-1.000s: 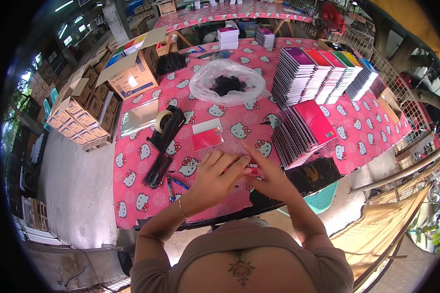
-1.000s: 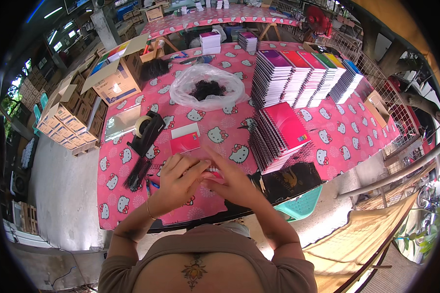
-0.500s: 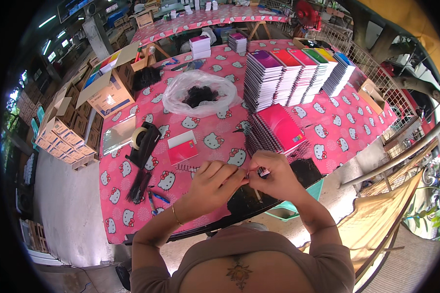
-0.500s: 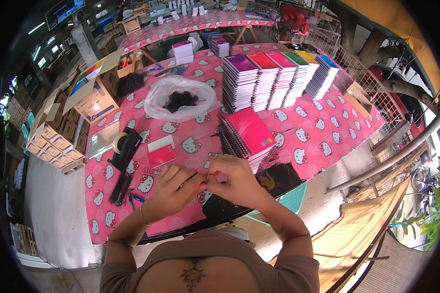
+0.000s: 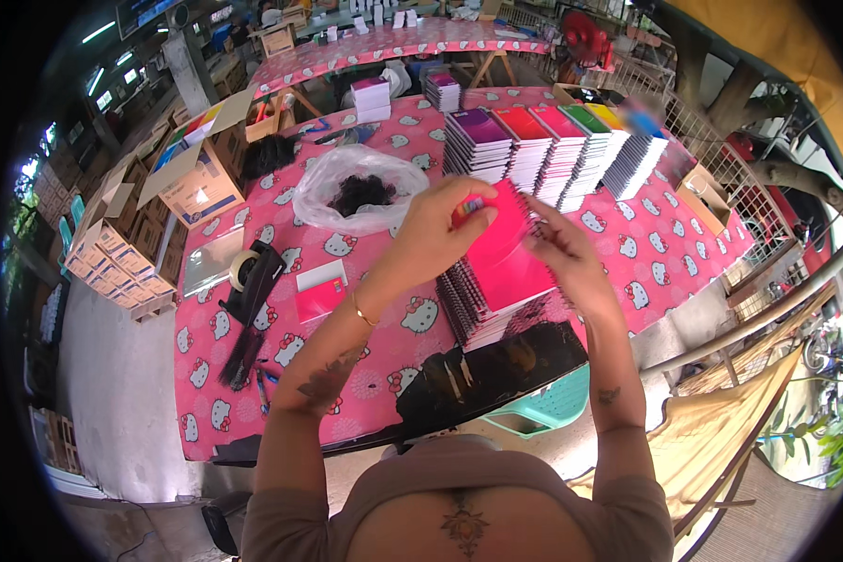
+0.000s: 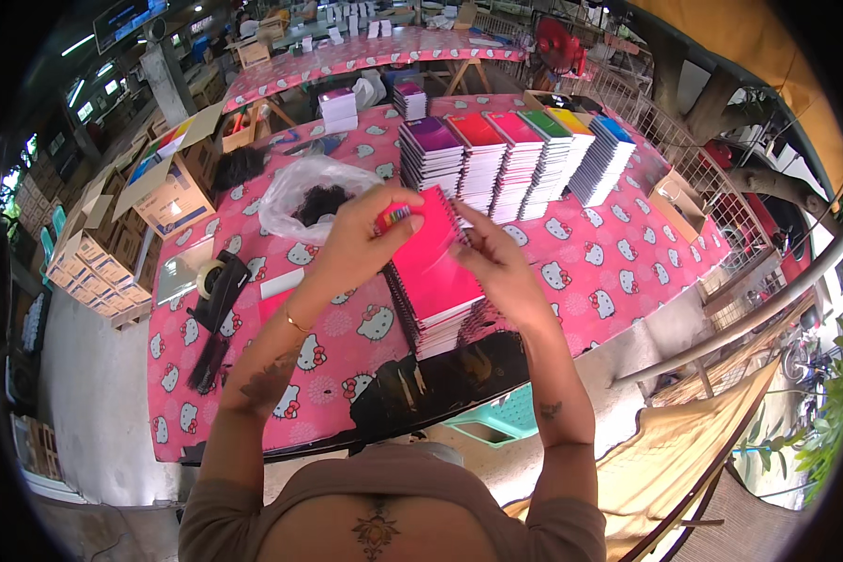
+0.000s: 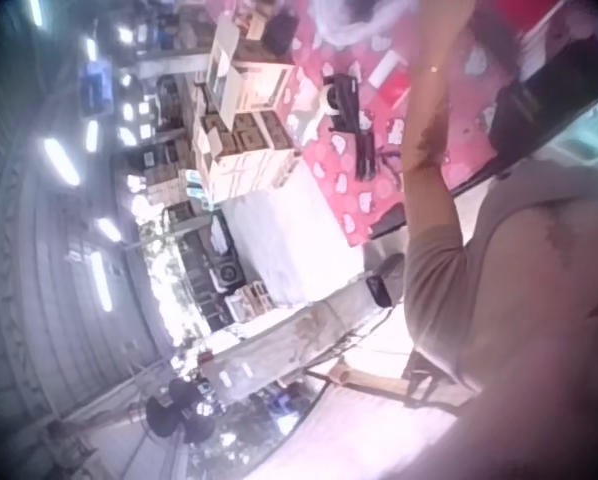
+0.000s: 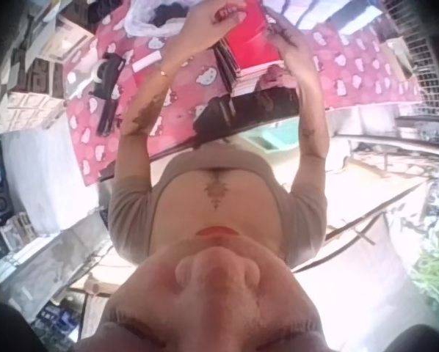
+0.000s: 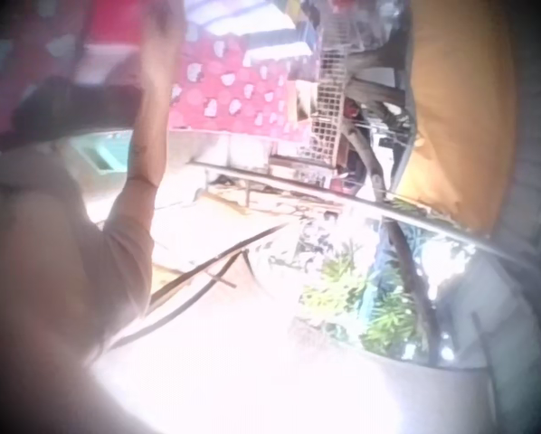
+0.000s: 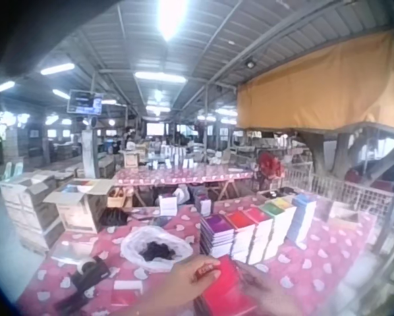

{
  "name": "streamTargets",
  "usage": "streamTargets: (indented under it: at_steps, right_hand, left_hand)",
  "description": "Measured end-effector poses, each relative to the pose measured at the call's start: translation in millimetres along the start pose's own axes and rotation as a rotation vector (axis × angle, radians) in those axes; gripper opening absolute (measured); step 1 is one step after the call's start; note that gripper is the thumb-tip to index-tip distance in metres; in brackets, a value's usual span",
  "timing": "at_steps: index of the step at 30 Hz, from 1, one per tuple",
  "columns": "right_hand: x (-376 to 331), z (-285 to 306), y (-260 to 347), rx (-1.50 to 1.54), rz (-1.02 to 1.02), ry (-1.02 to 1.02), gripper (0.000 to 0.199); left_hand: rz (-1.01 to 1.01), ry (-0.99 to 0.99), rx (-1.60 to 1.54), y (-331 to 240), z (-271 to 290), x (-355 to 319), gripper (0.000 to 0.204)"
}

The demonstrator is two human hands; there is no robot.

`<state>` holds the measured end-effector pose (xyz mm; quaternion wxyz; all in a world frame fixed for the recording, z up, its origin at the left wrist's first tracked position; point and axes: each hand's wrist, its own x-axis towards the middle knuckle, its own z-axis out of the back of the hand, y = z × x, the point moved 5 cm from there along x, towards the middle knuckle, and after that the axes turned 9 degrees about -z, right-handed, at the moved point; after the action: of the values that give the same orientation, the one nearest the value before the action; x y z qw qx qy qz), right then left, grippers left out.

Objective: The person places a small pink notebook onto a stack, aligns a spiral binding with the edge of the stack, and uses shears to trim the binding wire.

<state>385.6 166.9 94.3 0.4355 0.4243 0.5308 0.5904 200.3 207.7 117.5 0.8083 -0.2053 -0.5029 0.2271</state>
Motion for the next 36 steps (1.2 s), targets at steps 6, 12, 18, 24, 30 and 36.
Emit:
streamTargets:
  at_steps: [6, 12, 18, 24, 30, 36]
  right_hand:
    - [6.3, 12.4, -29.9, -0.786, 0.303, -0.184, 0.050]
    - [-35.9, -67.3, -17.8, -0.925, 0.699, -0.554, 0.035]
    - [-7.7, -78.3, -48.6, -1.041, 0.708, -0.635, 0.017]
    - [-5.1, -80.1, -48.9, -1.097, 0.647, -0.609, 0.019]
    - [-30.6, -108.9, -12.8, -1.015, 0.658, -0.472, 0.030]
    - [-40.0, -179.0, -62.6, -0.664, 0.627, -0.107, 0.038]
  left_hand:
    - [-0.049, 0.044, 0.442, 44.4, -33.7, -25.7, 0.020]
    - [0.222, 0.228, 0.506, 77.8, -26.1, -27.4, 0.029]
    - [0.213, 0.231, 0.559, 79.6, -38.2, -24.1, 0.034]
    - [-0.128, -0.141, 0.492, 58.4, -6.1, -40.4, 0.036]
    - [0.426, 0.073, 0.619, 202.8, 140.0, -220.5, 0.029]
    - [0.460, 0.306, 0.749, 249.1, 172.6, -312.7, 0.059]
